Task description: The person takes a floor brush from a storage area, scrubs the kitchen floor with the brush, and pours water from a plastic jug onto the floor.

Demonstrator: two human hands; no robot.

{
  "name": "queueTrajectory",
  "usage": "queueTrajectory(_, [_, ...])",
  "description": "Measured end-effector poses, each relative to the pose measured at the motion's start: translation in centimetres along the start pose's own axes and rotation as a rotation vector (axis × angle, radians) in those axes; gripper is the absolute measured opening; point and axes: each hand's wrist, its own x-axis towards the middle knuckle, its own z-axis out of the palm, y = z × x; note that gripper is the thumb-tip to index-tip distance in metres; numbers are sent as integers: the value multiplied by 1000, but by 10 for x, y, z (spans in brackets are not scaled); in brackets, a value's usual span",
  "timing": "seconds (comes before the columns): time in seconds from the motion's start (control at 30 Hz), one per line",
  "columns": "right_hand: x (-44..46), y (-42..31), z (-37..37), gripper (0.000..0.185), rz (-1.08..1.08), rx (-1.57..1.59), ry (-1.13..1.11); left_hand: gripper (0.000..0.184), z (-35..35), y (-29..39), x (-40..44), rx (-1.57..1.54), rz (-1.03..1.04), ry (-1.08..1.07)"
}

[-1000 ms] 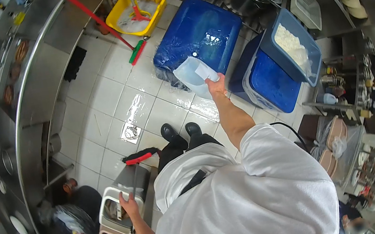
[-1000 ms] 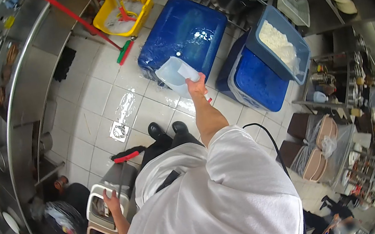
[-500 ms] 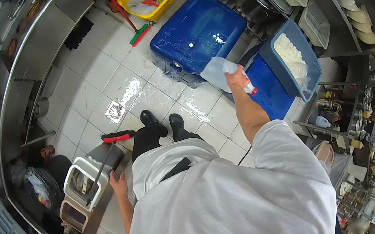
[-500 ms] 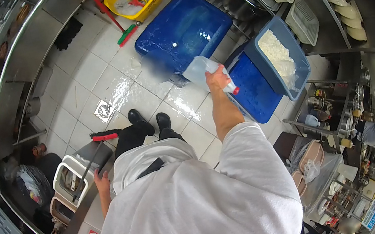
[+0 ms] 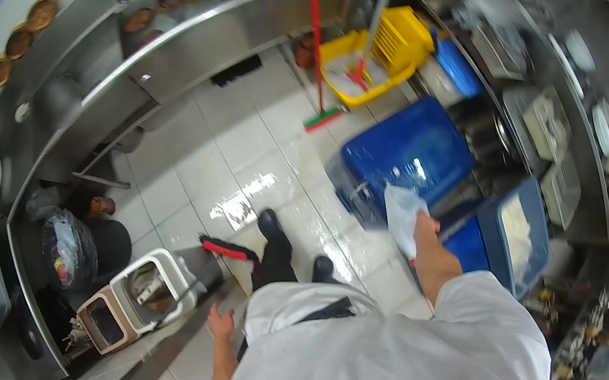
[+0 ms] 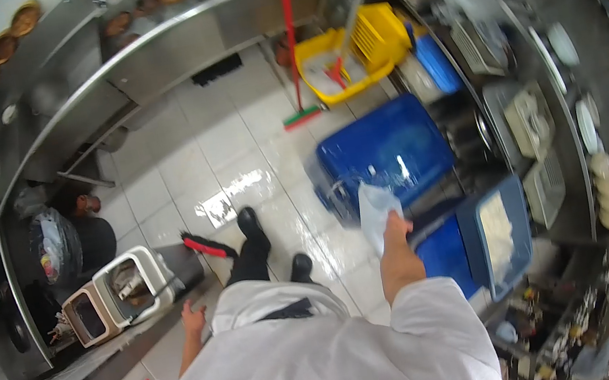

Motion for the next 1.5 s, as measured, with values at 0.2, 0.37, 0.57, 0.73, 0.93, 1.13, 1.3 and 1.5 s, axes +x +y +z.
queueTrajectory(0.2, [-50,-226,-23,75,593,1149,88,68,22,-12,90,-427,-200,-10])
queueTrajectory(0.37, [-50,-455,-148,76,87,1566,-274,67,-3,24,144,-500,-168,-18])
queueTrajectory(0.57, [-34,-721,-313,92,-343,1500,-551,66,-77,121,216,-482,61,82])
queueTrajectory(0.73, [32,-911,-339,65,-515,1326,-174,62,-127,229,258,-527,114,47])
queueTrajectory(0.93, [83,-1006,-371,49,-749,1196,-23,62,-138,259,329,-468,158,54])
queueTrajectory(1.13, [163,-847,-472,75,-705,1112,1104,56,-173,237,302,-889,-201,129])
queueTrajectory(1.3, [325,-790,-425,83,-462,1093,340,57,-150,274,349,-421,-50,204])
queueTrajectory(1.5, [316,-750,-423,44,-438,991,351,49,-216,597,347,-370,610,-103])
